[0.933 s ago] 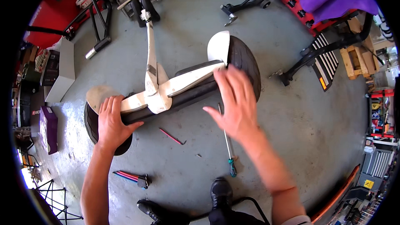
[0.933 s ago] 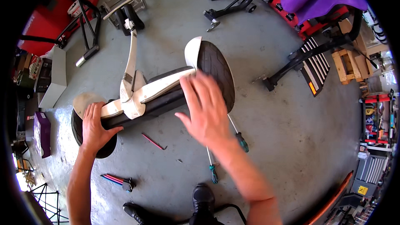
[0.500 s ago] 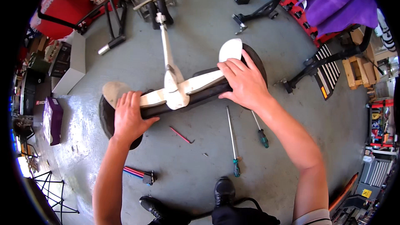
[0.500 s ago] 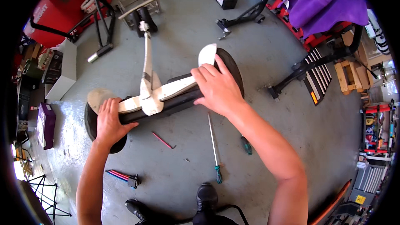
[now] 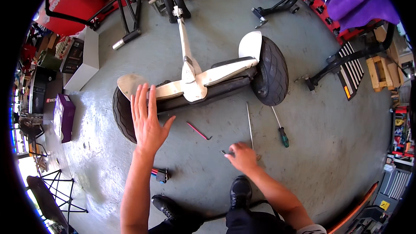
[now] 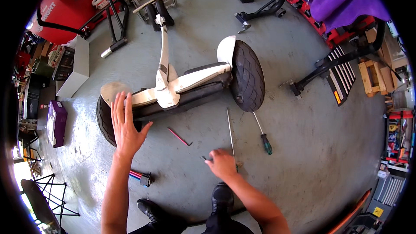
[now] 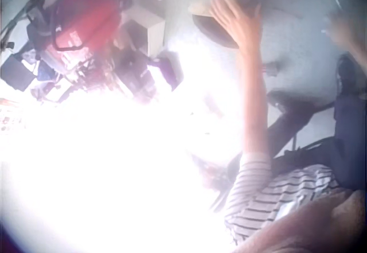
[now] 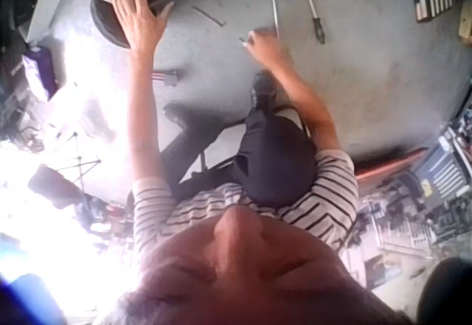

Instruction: The person unscrews the internal components of a hoverboard using a screwdriver, handles a plastic cover and a small pink component, and kemudian attaches the knee-steering bar to the base.

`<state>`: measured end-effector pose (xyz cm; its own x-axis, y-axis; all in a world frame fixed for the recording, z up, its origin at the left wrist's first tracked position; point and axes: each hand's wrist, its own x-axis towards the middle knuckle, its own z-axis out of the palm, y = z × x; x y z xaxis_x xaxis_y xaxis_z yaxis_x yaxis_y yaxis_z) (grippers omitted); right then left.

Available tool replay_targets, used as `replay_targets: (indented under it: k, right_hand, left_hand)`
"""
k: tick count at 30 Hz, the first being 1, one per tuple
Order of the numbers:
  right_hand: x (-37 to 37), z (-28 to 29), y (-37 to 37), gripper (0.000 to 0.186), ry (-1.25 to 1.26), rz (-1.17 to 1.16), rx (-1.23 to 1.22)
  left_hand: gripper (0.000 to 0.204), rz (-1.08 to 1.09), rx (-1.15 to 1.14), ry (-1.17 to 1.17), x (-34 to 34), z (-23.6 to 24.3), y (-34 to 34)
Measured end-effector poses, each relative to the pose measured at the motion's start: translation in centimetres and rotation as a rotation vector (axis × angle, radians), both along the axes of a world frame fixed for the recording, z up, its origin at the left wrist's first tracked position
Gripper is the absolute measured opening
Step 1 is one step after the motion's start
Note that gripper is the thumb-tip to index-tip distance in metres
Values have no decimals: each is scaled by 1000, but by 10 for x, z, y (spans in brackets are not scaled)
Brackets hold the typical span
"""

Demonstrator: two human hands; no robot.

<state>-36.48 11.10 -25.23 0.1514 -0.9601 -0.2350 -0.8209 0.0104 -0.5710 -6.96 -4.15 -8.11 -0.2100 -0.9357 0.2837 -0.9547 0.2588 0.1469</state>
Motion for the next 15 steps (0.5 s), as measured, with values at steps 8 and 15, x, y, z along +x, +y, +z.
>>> replay_targets:
  k: [8,15]
  right_hand:
    - [30,19,-12,11,-183,319,-94]
    - [60,51,-23,15,-409,402,63]
  left_hand:
    - [16,262,632,816,-51,-70,135]
    - [22,606,1009,1569,-40,-136,215]
